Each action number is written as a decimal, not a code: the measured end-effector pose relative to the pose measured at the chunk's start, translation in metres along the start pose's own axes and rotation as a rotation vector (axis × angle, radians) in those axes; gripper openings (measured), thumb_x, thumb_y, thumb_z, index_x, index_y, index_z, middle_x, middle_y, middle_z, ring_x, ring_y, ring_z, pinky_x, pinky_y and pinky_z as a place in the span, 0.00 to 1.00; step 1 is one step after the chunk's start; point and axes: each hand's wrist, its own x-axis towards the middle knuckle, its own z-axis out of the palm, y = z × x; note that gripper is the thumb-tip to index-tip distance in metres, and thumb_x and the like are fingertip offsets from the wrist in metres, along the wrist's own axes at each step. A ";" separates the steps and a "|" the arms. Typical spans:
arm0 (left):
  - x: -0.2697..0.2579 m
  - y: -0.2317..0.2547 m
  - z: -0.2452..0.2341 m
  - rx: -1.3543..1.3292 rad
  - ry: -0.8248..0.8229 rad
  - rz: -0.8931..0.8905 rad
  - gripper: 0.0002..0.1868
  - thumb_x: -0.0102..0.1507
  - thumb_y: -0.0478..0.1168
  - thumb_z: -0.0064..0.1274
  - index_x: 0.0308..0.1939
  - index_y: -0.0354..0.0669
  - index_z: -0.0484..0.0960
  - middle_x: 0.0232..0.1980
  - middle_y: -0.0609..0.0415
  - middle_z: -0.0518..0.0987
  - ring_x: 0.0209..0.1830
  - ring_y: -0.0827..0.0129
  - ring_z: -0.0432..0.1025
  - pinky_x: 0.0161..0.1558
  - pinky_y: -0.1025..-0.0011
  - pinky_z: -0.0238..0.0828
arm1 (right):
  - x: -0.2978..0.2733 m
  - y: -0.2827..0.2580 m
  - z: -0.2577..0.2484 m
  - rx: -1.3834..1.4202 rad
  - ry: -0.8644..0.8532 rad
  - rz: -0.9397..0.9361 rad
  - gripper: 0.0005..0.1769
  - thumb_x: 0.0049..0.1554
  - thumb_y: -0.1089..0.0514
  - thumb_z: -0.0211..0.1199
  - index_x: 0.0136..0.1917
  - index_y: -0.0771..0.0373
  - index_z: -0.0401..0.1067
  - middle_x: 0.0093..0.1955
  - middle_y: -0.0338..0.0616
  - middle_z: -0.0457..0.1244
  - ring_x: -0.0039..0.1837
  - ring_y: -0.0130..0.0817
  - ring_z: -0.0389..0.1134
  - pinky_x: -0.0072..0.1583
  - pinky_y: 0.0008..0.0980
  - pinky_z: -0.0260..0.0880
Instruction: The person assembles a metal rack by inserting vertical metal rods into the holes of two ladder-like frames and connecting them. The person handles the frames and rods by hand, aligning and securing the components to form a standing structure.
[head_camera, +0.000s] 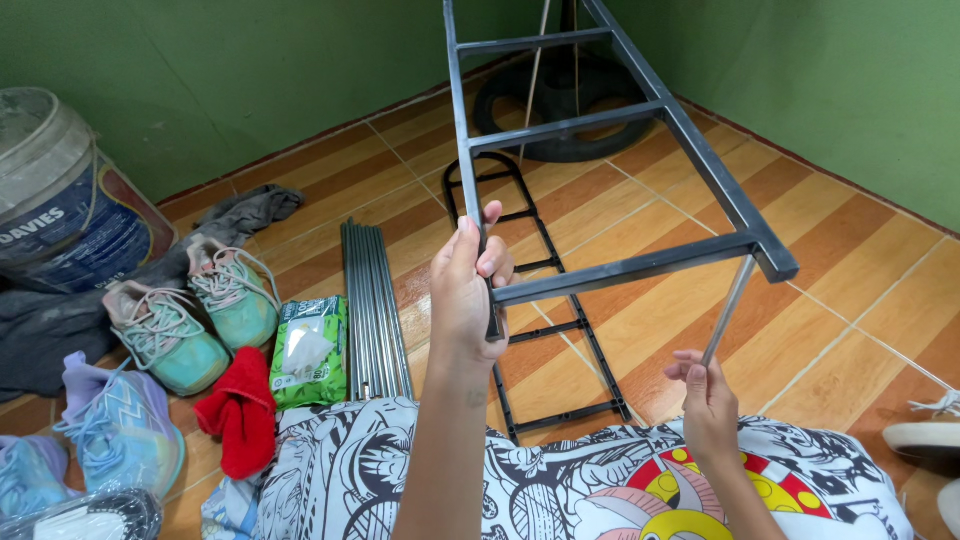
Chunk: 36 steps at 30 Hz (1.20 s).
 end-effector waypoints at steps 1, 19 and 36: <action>0.001 -0.001 0.000 0.006 0.001 -0.004 0.21 0.74 0.49 0.37 0.58 0.35 0.74 0.22 0.66 0.62 0.21 0.81 0.55 0.24 0.80 0.53 | 0.001 0.000 0.001 -0.015 -0.003 0.071 0.20 0.70 0.49 0.42 0.62 0.62 0.70 0.49 0.43 0.69 0.39 0.29 0.59 0.44 0.30 0.62; 0.009 -0.007 -0.006 0.047 0.016 -0.007 0.21 0.74 0.48 0.37 0.58 0.35 0.74 0.21 0.66 0.62 0.20 0.81 0.55 0.23 0.80 0.53 | 0.000 -0.001 0.008 0.035 -0.015 0.053 0.22 0.70 0.48 0.41 0.63 0.62 0.69 0.51 0.41 0.68 0.31 0.20 0.50 0.35 0.24 0.55; 0.010 -0.007 -0.008 0.056 0.030 -0.018 0.20 0.74 0.48 0.36 0.57 0.35 0.74 0.21 0.66 0.61 0.20 0.81 0.55 0.23 0.80 0.53 | 0.001 0.008 0.007 -0.011 -0.016 -0.014 0.23 0.71 0.47 0.41 0.64 0.62 0.70 0.52 0.42 0.68 0.35 0.18 0.56 0.42 0.22 0.60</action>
